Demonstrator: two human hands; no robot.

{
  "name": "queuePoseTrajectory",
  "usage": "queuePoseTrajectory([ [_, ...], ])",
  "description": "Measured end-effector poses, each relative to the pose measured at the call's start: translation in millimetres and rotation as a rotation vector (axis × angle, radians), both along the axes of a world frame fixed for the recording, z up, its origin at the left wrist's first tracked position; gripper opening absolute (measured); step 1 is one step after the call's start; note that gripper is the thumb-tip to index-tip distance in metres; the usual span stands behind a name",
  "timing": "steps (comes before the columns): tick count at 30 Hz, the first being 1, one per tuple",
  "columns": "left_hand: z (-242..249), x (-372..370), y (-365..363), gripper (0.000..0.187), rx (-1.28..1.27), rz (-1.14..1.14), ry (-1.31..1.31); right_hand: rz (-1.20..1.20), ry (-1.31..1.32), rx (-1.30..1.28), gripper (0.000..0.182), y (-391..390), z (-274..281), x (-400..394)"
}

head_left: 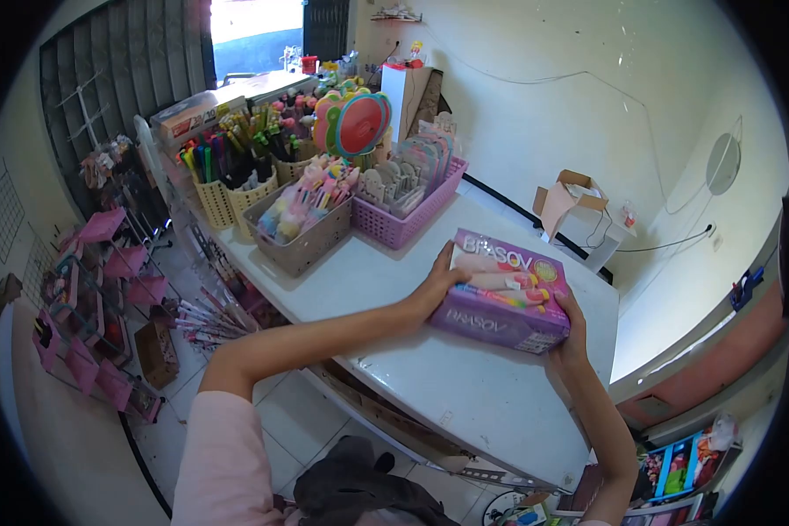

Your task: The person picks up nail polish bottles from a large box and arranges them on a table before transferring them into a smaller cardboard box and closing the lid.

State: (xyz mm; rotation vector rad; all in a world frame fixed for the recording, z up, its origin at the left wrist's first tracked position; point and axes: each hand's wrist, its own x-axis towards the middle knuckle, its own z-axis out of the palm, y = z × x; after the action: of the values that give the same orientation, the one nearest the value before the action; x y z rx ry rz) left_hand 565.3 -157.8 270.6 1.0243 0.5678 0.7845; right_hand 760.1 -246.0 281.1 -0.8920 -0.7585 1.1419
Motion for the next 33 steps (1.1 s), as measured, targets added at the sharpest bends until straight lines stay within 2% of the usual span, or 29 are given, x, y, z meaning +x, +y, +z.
queuePoseTrajectory([
  [2,-19,-19,-14,0.075,0.282,0.127,0.137,0.075,-0.023,-0.017,0.050,-4,4,-9],
  [3,-26,-29,-26,0.075,0.278,0.128,0.144,0.139,-0.034,-0.020,0.050,-4,5,-15],
  [5,-27,-49,-58,0.080,0.625,0.493,0.219,0.208,-0.045,-0.050,0.050,4,2,-26],
  [7,-36,-69,-73,0.086,0.917,0.661,0.256,0.268,-0.057,-0.059,0.050,19,2,-40],
  [8,-33,-74,-83,0.082,1.042,0.728,0.150,0.353,-0.069,-0.073,0.050,28,3,-50],
  [9,-32,-80,-90,0.082,1.056,0.719,0.149,0.438,-0.084,-0.089,0.050,35,6,-61],
  [11,-33,-91,-100,0.072,1.358,0.895,0.416,0.444,-0.090,-0.083,0.048,48,8,-80],
  [12,-37,-92,-101,0.057,1.267,0.931,0.389,0.376,-0.080,-0.086,0.047,60,1,-86],
  [13,-43,-94,-100,0.057,1.271,0.927,0.382,0.309,-0.072,-0.093,0.046,70,-6,-92],
  [14,-49,-97,-99,0.051,1.322,0.984,0.473,0.175,-0.094,0.043,0.042,77,-12,-101],
  [15,-52,-98,-99,0.045,1.371,1.040,0.567,0.170,-0.096,0.042,0.042,86,-15,-110],
  [16,-53,-96,-99,0.034,1.350,1.102,0.560,-0.086,-0.138,0.003,0.040,96,-16,-120],
  [17,-51,-96,-99,0.034,1.353,1.091,0.559,-0.344,-0.175,-0.038,0.040,103,-15,-130],
  [19,-48,-99,-98,0.038,1.437,1.132,0.755,-0.396,-0.174,-0.047,0.038,115,-16,-147],
  [20,-54,-97,-92,0.029,1.365,1.179,0.690,-0.493,-0.236,0.019,0.038,126,-22,-153],
  [21,-58,-98,-87,0.029,1.366,1.160,0.685,-0.590,-0.302,0.081,0.038,134,-28,-157],
  [24,-56,-101,-70,0.031,1.354,1.215,0.715,-0.675,-0.408,0.124,0.041,145,-20,-170],
  [27,-52,-109,-56,0.035,1.416,1.153,0.664,-0.769,-0.505,0.235,0.044,151,-25,-164],
  [28,-51,-113,-53,0.036,1.427,1.114,0.688,-0.775,-0.562,0.184,0.044,143,-19,-163],
  [30,-47,-116,-47,0.040,1.448,1.090,0.665,-0.725,-0.600,0.234,0.044,129,-23,-158],
  [31,-50,-116,-44,0.044,1.433,1.041,0.594,-0.605,-0.596,0.181,0.044,88,-6,-165],
  [33,-49,-119,-41,0.052,1.489,1.039,0.609,-0.545,-0.667,0.285,0.045,38,3,-171],
])
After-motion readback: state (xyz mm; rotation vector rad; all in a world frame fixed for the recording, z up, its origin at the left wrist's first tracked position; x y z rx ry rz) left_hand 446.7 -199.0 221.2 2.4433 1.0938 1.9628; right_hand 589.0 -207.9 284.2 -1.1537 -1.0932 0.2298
